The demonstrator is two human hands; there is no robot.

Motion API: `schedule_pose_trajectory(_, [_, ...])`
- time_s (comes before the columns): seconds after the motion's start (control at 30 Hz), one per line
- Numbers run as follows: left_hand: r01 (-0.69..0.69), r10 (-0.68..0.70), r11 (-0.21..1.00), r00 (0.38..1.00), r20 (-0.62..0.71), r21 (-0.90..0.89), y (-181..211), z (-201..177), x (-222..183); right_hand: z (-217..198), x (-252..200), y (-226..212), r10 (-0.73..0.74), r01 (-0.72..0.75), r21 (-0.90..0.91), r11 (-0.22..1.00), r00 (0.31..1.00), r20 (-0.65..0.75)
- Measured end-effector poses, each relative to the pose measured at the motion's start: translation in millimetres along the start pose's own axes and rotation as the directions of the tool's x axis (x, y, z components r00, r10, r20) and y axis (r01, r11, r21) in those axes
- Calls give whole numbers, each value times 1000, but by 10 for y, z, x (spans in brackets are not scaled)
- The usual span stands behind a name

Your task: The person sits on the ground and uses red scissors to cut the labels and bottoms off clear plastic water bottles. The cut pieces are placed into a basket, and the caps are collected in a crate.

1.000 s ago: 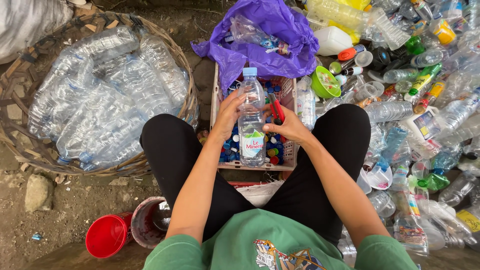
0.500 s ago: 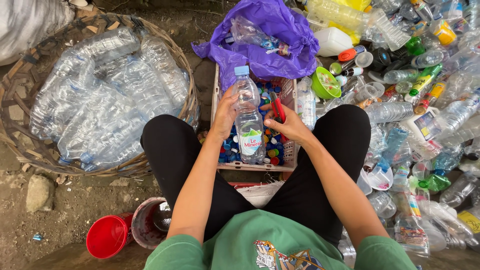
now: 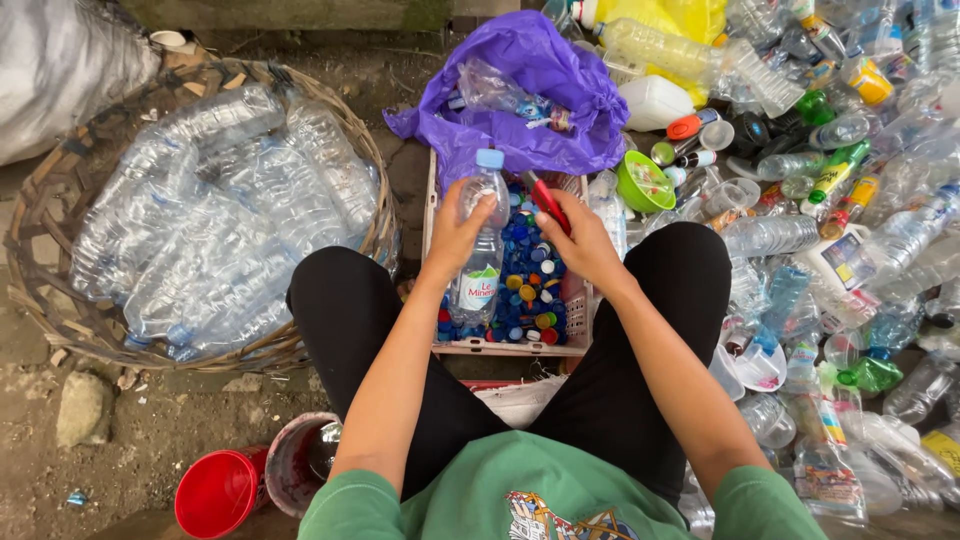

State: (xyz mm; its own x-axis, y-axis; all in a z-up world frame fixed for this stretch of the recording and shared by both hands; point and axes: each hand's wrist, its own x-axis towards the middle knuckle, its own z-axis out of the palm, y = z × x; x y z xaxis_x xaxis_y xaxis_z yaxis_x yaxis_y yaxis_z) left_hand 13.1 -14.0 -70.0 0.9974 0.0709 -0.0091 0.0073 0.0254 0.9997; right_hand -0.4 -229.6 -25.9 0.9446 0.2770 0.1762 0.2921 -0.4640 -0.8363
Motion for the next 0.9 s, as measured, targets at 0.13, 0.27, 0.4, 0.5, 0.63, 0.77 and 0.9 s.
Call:
schedule_pose_trajectory(0.13, [41,-38,999,994,-105,19,42,-91,82,-45,207,-337,-104,106,-65,992,994,33])
schedule_pose_trajectory(0.27, [39,-37,999,988,-147,14,207,-147,87,39,451,-498,-243,234,-157,960,969,-41])
schedule_pose_trajectory(0.4, [40,-54,996,985,-166,-85,384,-79,9,240,750,-30,-204,155,-512,845,978,-41])
schedule_pose_trajectory(0.5, [22,-32,999,978,-208,-49,313,-136,52,249,907,401,-44,-87,-589,803,978,-204])
schedule_pose_trajectory(0.63, [43,-67,993,973,-222,-113,61,-258,126,136,949,485,35,-98,-433,896,988,-152])
schedule_pose_trajectory(0.77, [76,-110,981,976,-190,-180,382,-266,187,-160,997,456,298,-282,483,829,954,45])
schedule_pose_trajectory(0.9, [77,-103,985,980,-171,-157,651,-244,239,-425,791,251,171,-209,776,595,976,131])
